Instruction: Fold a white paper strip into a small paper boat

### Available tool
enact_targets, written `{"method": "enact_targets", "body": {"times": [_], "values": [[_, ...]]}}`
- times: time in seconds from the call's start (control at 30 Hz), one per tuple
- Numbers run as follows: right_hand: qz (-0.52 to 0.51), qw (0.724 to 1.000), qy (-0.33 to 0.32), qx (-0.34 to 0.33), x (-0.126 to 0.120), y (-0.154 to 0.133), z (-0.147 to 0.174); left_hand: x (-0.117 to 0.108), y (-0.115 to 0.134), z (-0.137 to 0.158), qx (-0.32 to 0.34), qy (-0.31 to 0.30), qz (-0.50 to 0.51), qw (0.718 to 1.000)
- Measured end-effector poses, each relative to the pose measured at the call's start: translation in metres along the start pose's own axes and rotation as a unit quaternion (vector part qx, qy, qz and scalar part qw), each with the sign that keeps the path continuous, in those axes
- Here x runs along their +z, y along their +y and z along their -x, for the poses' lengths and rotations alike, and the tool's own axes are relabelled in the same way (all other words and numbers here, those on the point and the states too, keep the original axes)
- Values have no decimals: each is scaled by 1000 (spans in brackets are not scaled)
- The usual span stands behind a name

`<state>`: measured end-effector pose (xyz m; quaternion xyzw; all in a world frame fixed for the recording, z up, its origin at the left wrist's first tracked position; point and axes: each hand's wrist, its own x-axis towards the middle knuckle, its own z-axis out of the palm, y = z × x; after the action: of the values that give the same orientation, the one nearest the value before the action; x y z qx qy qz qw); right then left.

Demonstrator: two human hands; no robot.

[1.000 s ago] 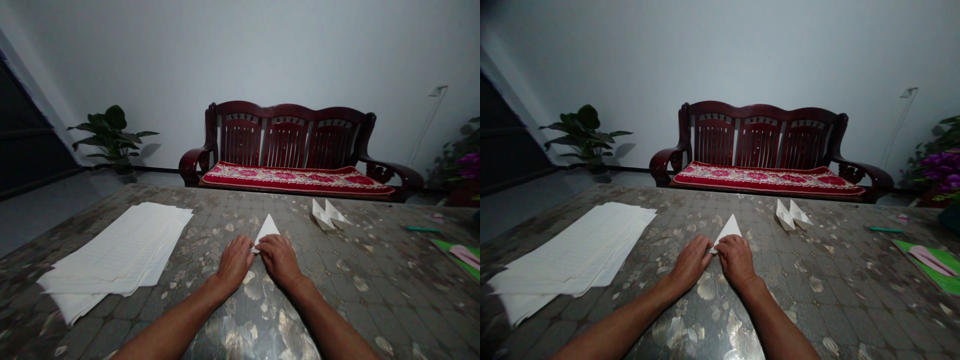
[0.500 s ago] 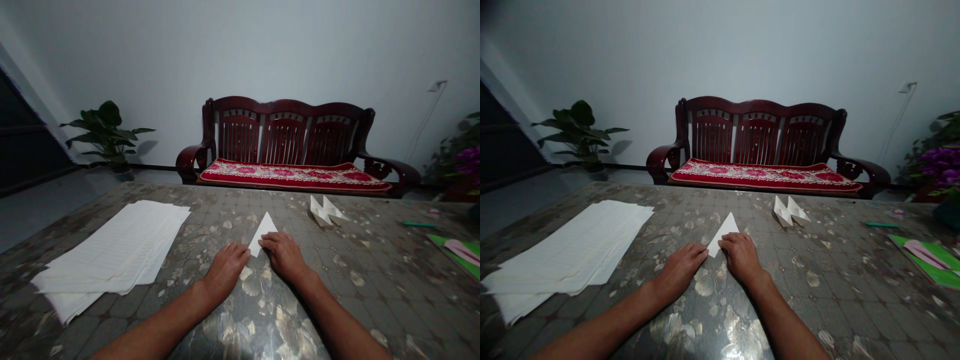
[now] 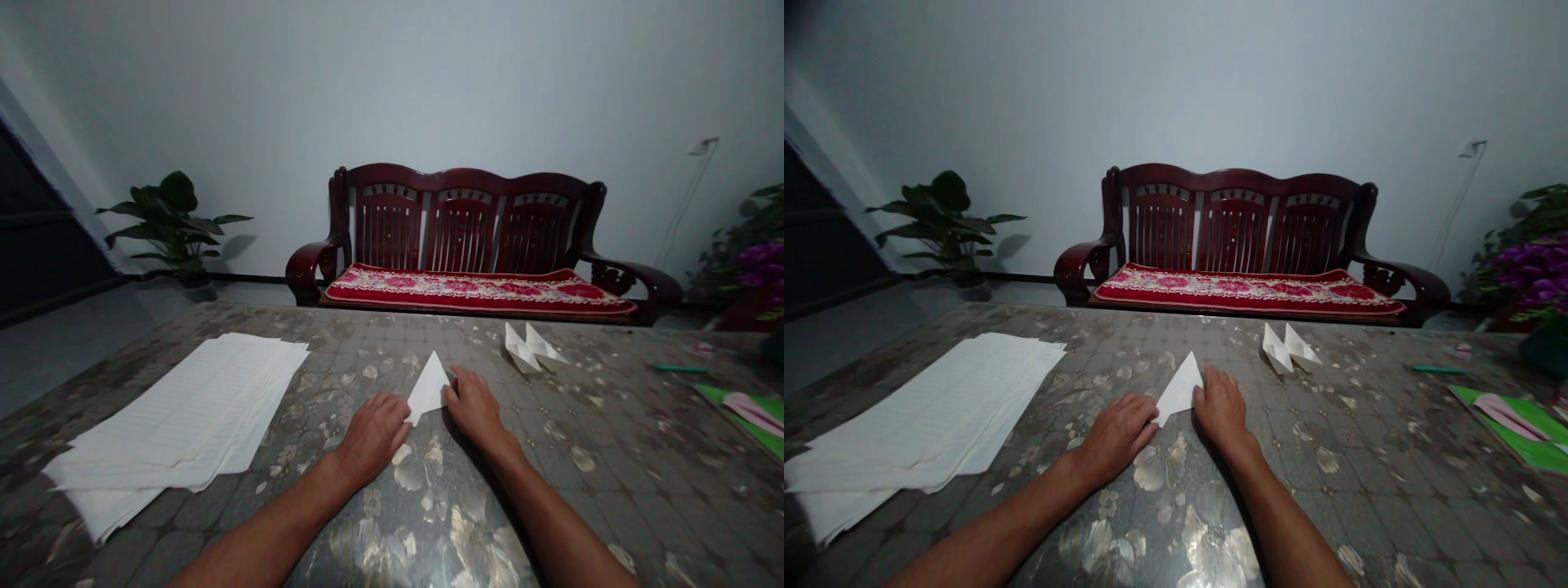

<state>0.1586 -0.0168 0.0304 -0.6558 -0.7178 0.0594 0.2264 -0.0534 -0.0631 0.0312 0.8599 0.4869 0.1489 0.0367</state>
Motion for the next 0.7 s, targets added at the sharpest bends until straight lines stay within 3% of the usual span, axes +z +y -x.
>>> {"method": "enact_targets", "body": {"times": [0.13, 0.3, 0.37, 0.7], "values": [[-38, 999, -6, -21, -1, -1, 3, 2, 0, 0, -3, 8, 7, 1000], [-41, 978, -70, -194, -11, 4, 7, 4, -2, 0, 0, 16, 2, 1000], [-28, 969, -88, -229, -15, 4, 6, 5, -3, 1, 5, 21, 1, 1000], [174, 946, -164, -218, -30, -27, 6, 9, -20, -4, 24, 58, 66, 996]]}}
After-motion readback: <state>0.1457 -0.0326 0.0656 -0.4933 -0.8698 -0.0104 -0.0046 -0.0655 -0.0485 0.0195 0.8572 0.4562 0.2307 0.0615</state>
